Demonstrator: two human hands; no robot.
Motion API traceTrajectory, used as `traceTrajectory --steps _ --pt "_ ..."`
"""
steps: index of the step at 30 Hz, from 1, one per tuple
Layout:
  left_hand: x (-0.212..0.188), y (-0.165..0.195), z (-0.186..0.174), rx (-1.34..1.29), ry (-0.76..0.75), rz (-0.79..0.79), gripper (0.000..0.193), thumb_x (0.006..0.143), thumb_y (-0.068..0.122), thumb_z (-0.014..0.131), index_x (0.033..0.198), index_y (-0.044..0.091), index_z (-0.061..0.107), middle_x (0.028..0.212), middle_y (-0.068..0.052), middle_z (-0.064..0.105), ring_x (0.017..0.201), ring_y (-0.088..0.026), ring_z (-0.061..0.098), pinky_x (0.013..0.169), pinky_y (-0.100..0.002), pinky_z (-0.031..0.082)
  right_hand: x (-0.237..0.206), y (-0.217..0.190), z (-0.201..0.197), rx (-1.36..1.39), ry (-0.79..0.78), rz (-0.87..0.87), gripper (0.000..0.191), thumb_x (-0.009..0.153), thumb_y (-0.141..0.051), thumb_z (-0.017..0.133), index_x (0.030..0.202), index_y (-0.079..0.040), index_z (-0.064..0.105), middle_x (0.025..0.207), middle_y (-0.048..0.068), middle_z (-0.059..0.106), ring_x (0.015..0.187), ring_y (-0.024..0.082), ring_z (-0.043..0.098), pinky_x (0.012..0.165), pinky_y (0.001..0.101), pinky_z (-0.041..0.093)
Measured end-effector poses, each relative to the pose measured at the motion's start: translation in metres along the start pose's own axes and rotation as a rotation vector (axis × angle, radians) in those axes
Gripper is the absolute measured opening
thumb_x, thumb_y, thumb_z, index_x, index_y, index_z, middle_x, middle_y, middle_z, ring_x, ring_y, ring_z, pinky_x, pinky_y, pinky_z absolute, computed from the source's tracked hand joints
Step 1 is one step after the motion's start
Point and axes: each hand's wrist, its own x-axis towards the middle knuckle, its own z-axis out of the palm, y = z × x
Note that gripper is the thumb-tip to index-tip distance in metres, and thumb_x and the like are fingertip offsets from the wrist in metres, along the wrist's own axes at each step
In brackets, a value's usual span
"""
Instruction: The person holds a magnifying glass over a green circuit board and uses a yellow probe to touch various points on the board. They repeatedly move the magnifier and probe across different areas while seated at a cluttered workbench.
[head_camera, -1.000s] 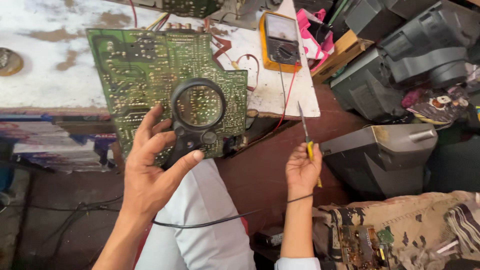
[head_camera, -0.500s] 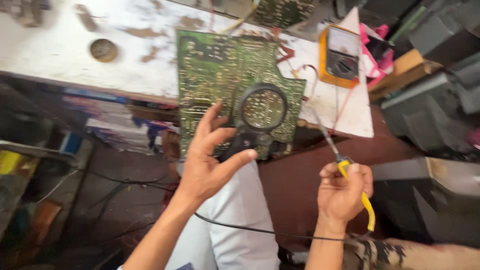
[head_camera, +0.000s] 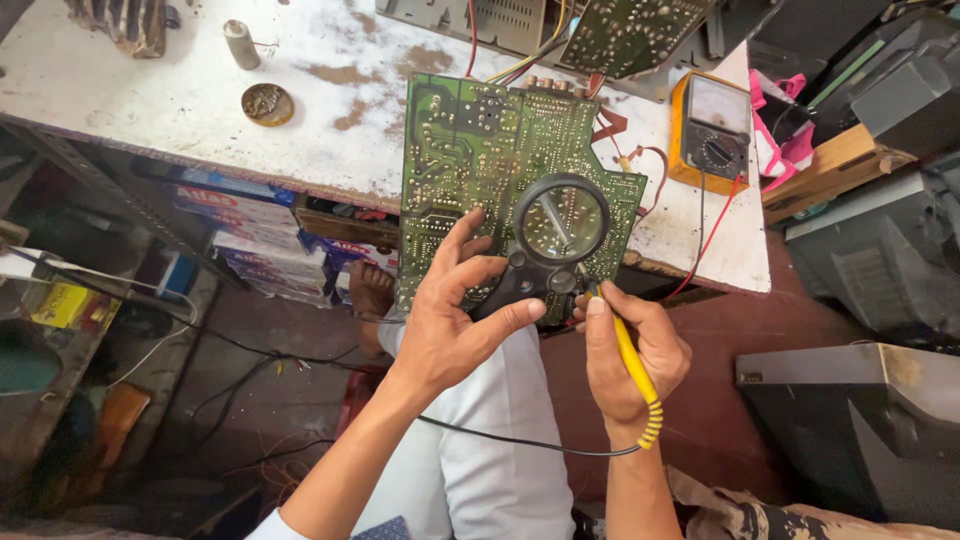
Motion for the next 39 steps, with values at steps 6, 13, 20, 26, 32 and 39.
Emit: traceTrajectory --steps 6,13,20,26,32,39 --pt "0.001 0.003 -0.003 0.006 -0.006 -0.02 0.045 0.077 0.033 0.089 0.108 0.003 0.075 0.161 -0.027 0.04 0.139 -0.04 0.056 0.11 -0.047 0.048 0.0 -0.006 0.0 -0.076 -0.005 -0.036 0.015 0.099 -0.003 0.069 0.112 0.004 0.069 0.092 0.012 0.077 0.077 0.013 0.073 0.073 0.0258 0.061" --pt "0.002 0.003 -0.002 -0.009 -0.002 -0.004 0.045 0.077 0.031 0.09 0.108 0.002 0.074 0.161 -0.028 0.039 0.139 -0.04 0.056 0.11 -0.048 0.048 -0.001 -0.005 0.002 0.001 -0.003 0.015 0.015 0.101 -0.005 0.067 0.112 0.005 0.068 0.093 0.013 0.076 0.078 0.013 0.073 0.072 0.0261 0.062" --pt "0.002 0.004 -0.001 0.0 0.007 -0.007 0.046 0.077 0.032 0.09 0.108 0.002 0.074 0.161 -0.027 0.04 0.139 -0.04 0.056 0.109 -0.047 0.049 -0.001 -0.002 0.003 0.032 -0.006 0.066 0.014 0.101 -0.005 0.067 0.11 0.005 0.067 0.092 0.014 0.076 0.078 0.013 0.073 0.071 0.0258 0.062" --pt "0.002 0.002 -0.001 -0.005 0.008 -0.011 0.047 0.076 0.032 0.09 0.108 0.001 0.074 0.161 -0.027 0.04 0.138 -0.04 0.056 0.109 -0.047 0.049 -0.003 0.0 0.006 0.083 0.009 0.084 0.014 0.102 -0.007 0.066 0.111 0.004 0.066 0.092 0.013 0.076 0.079 0.013 0.072 0.07 0.0258 0.061" --pt "0.002 0.0 0.001 0.004 0.01 -0.001 0.047 0.076 0.031 0.09 0.108 0.001 0.073 0.161 -0.027 0.041 0.138 -0.039 0.057 0.109 -0.047 0.049 -0.005 0.009 0.007 0.113 0.033 0.097 0.014 0.104 -0.008 0.065 0.11 0.003 0.065 0.091 0.014 0.075 0.077 0.014 0.072 0.068 0.0267 0.061" --pt "0.002 -0.001 0.001 0.008 0.002 0.007 0.046 0.077 0.028 0.091 0.11 0.001 0.073 0.161 -0.026 0.041 0.139 -0.038 0.055 0.11 -0.046 0.048 -0.015 0.046 -0.037 0.692 0.308 0.381 0.017 0.099 -0.019 0.063 0.096 -0.003 0.058 0.078 0.014 0.069 0.065 0.02 0.066 0.056 0.0275 0.054"
